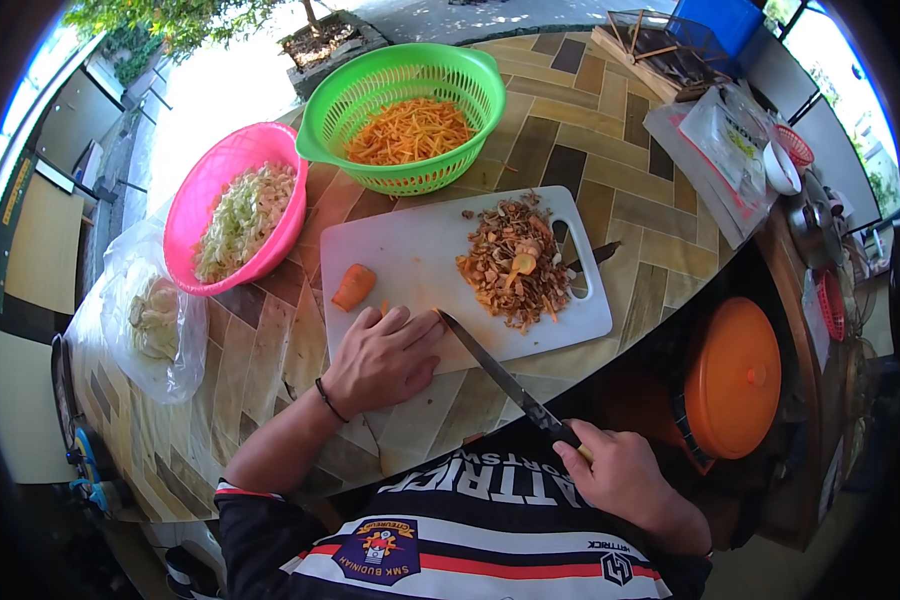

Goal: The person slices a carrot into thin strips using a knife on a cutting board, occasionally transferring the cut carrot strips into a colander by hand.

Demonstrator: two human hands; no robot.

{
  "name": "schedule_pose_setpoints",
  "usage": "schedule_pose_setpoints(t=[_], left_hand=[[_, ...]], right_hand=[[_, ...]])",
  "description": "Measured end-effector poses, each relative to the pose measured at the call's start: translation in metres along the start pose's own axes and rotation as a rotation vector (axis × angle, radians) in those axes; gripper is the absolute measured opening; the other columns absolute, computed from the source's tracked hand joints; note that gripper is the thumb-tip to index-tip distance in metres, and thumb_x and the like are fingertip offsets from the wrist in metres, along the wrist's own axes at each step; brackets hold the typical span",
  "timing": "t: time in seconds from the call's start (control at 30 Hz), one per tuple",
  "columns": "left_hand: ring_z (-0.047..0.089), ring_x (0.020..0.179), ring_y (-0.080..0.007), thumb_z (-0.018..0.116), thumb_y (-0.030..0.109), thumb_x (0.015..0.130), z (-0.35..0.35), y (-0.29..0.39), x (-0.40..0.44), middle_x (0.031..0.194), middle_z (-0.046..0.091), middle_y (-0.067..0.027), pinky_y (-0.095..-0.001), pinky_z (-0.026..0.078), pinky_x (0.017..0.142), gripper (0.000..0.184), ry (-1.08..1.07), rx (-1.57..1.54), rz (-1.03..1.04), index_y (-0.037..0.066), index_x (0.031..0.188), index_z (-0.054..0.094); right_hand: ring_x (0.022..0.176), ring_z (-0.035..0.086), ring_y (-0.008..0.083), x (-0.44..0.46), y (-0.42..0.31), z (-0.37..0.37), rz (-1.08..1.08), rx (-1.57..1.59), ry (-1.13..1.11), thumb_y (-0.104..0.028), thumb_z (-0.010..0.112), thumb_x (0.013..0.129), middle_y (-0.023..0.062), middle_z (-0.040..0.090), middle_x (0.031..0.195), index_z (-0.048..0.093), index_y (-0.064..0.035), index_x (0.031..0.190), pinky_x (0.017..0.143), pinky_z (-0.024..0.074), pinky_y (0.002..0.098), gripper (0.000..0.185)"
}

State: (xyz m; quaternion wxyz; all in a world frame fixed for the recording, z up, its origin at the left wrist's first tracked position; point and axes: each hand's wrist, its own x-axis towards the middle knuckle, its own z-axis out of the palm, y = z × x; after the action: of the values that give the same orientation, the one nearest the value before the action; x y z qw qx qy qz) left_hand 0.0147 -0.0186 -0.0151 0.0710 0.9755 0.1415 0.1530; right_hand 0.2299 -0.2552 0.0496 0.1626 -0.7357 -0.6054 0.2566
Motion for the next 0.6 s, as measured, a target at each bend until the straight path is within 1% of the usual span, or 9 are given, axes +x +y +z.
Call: schedule_pose_setpoints(t=[0.1, 0.2, 0.3, 0.4, 0.5, 0.6], left_hand=[[0.056, 0.093, -0.0170, 0.073, 0.020, 0.073, 0.000, 0.000, 0.000, 0.120, 0.061, 0.0015, -0.0353, 0.041, 0.073, 0.045, -0.006, 0.004, -0.006, 0.010, 0.116, 0.065], [0.055, 0.093, -0.0171, 0.073, 0.020, 0.074, 0.001, 0.000, 0.000, 0.119, 0.061, 0.0013, -0.0353, 0.041, 0.073, 0.043, 0.010, -0.009, -0.008, 0.010, 0.114, 0.065], [0.055, 0.090, -0.0165, 0.073, 0.020, 0.075, 0.000, 0.000, 0.001, 0.118, 0.061, 0.0012, -0.0349, 0.040, 0.071, 0.039, 0.024, -0.018, -0.004, 0.010, 0.112, 0.066], [0.055, 0.090, -0.0165, 0.073, 0.020, 0.074, 0.000, 0.001, 0.001, 0.118, 0.061, 0.0011, -0.0349, 0.040, 0.071, 0.039, 0.014, -0.024, -0.007, 0.010, 0.111, 0.066], [0.055, 0.090, -0.0164, 0.073, 0.020, 0.074, -0.003, 0.001, 0.002, 0.118, 0.061, 0.0014, -0.0347, 0.039, 0.070, 0.039, 0.010, -0.017, -0.009, 0.010, 0.111, 0.066], [0.055, 0.090, -0.0165, 0.073, 0.020, 0.074, -0.004, 0.002, 0.002, 0.118, 0.061, 0.0015, -0.0351, 0.039, 0.071, 0.041, -0.004, -0.012, -0.013, 0.010, 0.112, 0.066]], right_hand=[[0.049, 0.063, 0.0310, -0.003, -0.004, 0.003, -0.013, -0.063, 0.011, -0.027, 0.063, 0.093, 0.0126, 0.062, 0.057, 0.063, 0.0008, 0.106, 0.047, 0.0507, 0.0404, 0.030], [0.046, 0.062, 0.0290, -0.005, -0.006, 0.010, -0.003, -0.154, 0.016, -0.028, 0.062, 0.094, 0.0103, 0.061, 0.054, 0.061, -0.0009, 0.099, 0.044, 0.0492, 0.0388, 0.028], [0.046, 0.061, 0.0314, -0.004, -0.008, 0.011, 0.017, -0.193, -0.009, -0.029, 0.063, 0.093, 0.0103, 0.058, 0.052, 0.058, -0.0036, 0.092, 0.044, 0.0477, 0.0420, 0.026], [0.044, 0.060, 0.0284, -0.003, -0.007, 0.011, -0.015, -0.260, -0.014, -0.031, 0.063, 0.094, 0.0083, 0.056, 0.050, 0.053, -0.0070, 0.082, 0.042, 0.0466, 0.0398, 0.028], [0.042, 0.059, 0.0268, -0.001, -0.007, 0.009, -0.047, -0.312, -0.010, -0.032, 0.062, 0.094, 0.0073, 0.056, 0.049, 0.050, -0.0086, 0.079, 0.041, 0.0460, 0.0384, 0.030], [0.041, 0.058, 0.0266, 0.001, -0.007, 0.006, -0.051, -0.324, -0.034, -0.033, 0.061, 0.095, 0.0068, 0.056, 0.049, 0.050, -0.0081, 0.079, 0.041, 0.0461, 0.0379, 0.031]])
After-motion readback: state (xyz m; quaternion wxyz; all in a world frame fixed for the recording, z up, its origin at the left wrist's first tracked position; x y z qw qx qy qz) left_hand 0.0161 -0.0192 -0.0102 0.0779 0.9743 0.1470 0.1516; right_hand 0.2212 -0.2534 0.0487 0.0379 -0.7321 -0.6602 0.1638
